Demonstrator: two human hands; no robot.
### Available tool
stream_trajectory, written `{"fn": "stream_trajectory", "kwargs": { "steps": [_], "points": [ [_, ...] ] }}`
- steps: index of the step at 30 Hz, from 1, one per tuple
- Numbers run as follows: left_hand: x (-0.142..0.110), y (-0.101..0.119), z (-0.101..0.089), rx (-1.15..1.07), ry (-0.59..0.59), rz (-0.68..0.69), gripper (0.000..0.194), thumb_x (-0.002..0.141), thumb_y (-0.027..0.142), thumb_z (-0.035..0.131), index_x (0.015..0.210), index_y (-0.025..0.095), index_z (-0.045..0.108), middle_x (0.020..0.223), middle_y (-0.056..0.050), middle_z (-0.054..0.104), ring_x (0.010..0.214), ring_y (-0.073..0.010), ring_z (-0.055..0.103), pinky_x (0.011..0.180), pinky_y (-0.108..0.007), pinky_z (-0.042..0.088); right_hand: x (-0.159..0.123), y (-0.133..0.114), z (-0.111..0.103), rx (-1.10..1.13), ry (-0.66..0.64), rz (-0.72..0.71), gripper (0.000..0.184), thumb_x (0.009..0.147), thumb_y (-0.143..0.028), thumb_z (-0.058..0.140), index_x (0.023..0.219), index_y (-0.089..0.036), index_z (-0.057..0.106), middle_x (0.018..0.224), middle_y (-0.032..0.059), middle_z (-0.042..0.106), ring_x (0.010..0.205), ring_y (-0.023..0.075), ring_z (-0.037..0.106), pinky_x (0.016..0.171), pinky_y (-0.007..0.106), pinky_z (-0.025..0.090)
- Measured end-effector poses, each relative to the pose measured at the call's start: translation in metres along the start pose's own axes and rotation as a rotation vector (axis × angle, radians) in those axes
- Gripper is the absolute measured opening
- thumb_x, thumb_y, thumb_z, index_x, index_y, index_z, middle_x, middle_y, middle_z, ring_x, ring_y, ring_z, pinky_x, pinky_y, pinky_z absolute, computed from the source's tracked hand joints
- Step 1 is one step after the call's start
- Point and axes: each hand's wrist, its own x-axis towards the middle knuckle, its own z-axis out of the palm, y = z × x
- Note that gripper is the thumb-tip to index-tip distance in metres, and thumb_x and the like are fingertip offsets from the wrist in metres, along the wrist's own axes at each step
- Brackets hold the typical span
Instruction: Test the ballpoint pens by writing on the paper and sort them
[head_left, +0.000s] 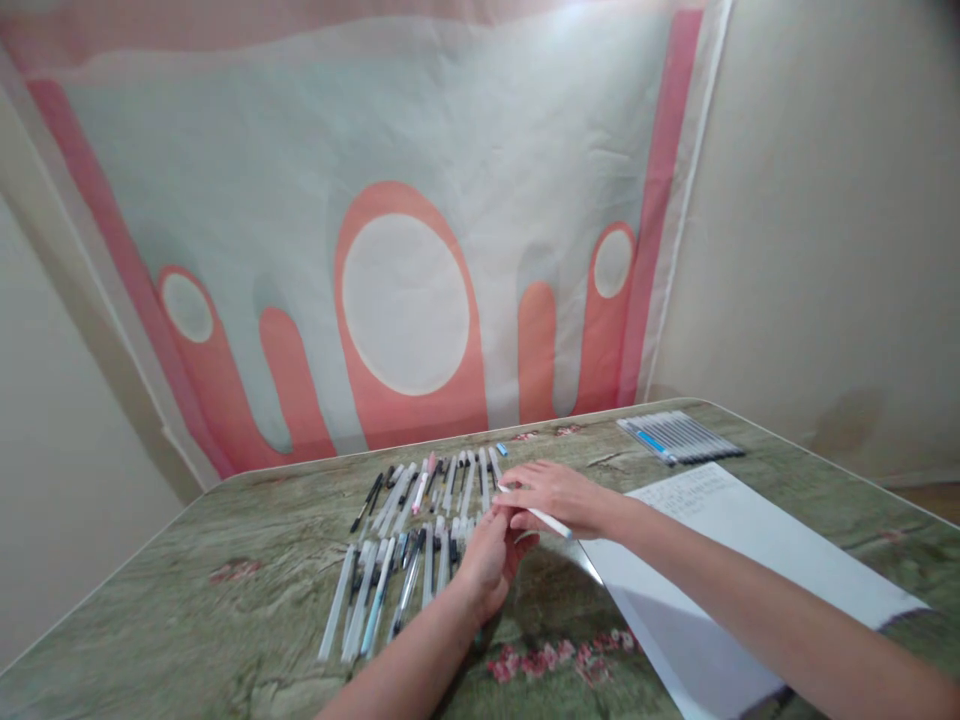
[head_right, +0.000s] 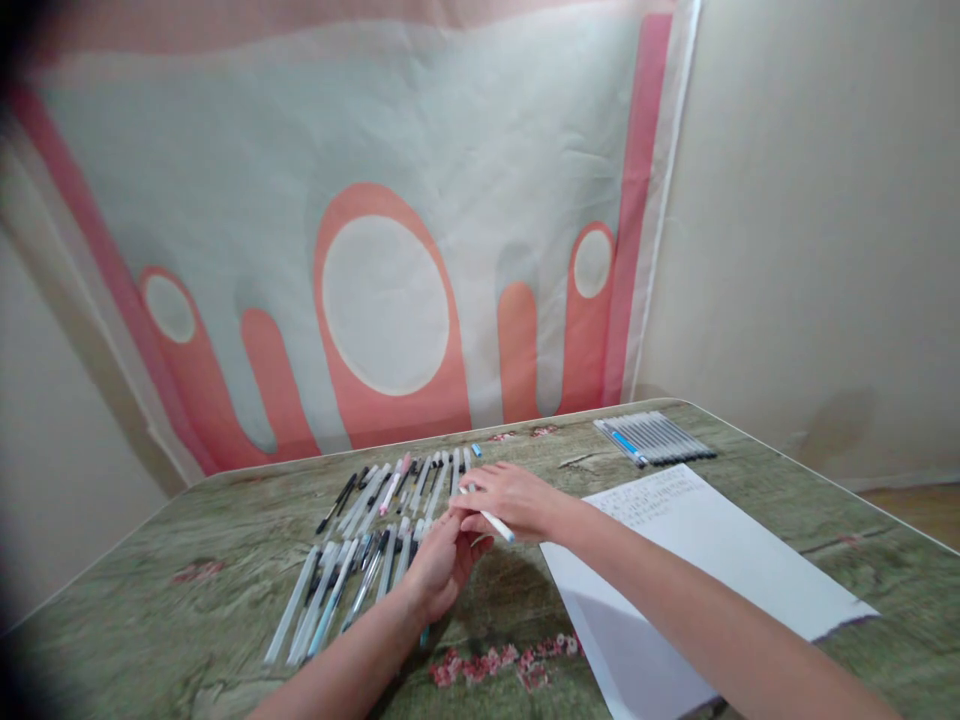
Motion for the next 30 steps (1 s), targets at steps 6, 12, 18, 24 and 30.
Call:
{"fn": "stream_trajectory", "kwargs": {
  "steps": [6, 12, 18, 24, 30],
  "points": [
    [-0.041, 0.009, 0.025, 0.921, -0.517, 0.366, 0.032, 0.085, 0.034, 0.04, 0.107, 0.021, 0.061, 0.113, -0.01, 0.058, 0.109, -0.0236, 0.048, 0.098, -0.037, 0.029, -0.049, 0.017, -0.007, 0.124, 0.104, 0.162, 0.034, 0.087, -0.04, 0.04, 0.102, -0.02, 0.063, 0.086, 0.0085, 0.062, 0.081, 0.0181, 0.053, 0.073, 0.03, 0.038],
    [-0.055, 0.007, 0.031, 1.332, -0.84, 0.481, 0.044, 0.084, 0.034, 0.043, 0.128, 0.029, 0.041, 0.135, -0.007, 0.039, 0.127, -0.0276, 0.029, 0.104, -0.046, 0.011, -0.129, 0.048, -0.021, 0.314, 0.302, 0.617, 0.027, 0.08, -0.04, 0.051, 0.09, -0.022, 0.067, 0.09, 0.0065, 0.066, 0.078, 0.0196, 0.057, 0.069, 0.031, 0.041],
    [-0.049, 0.001, 0.026, 1.393, -0.768, 0.484, 0.043, 0.085, 0.039, 0.039, 0.127, 0.028, 0.043, 0.132, -0.007, 0.043, 0.124, -0.0269, 0.032, 0.103, -0.044, 0.017, -0.195, 0.073, -0.038, 0.487, 0.362, 0.986, 0.032, 0.073, -0.044, 0.056, 0.089, -0.017, 0.064, 0.079, 0.0067, 0.065, 0.067, 0.0182, 0.055, 0.058, 0.029, 0.042],
    [-0.049, 0.0, 0.025, 1.483, -0.71, 0.538, 0.04, 0.085, 0.038, 0.04, 0.122, 0.025, 0.048, 0.126, -0.008, 0.047, 0.118, -0.0261, 0.037, 0.102, -0.041, 0.022, -0.224, 0.085, -0.015, 0.58, 0.427, 1.164, 0.027, 0.069, -0.04, 0.059, 0.086, -0.02, 0.062, 0.07, 0.0035, 0.062, 0.059, 0.0151, 0.052, 0.052, 0.027, 0.038],
    [-0.046, -0.006, 0.022, 1.647, -0.601, 0.563, 0.035, 0.087, 0.038, 0.036, 0.116, 0.023, 0.049, 0.121, -0.006, 0.047, 0.115, -0.0221, 0.038, 0.101, -0.039, 0.025, -0.221, 0.082, 0.001, 0.62, 0.54, 1.18, 0.014, 0.071, -0.035, 0.055, 0.075, -0.022, 0.056, 0.06, -0.0007, 0.054, 0.055, 0.0124, 0.048, 0.052, 0.026, 0.036]
  ]
}}
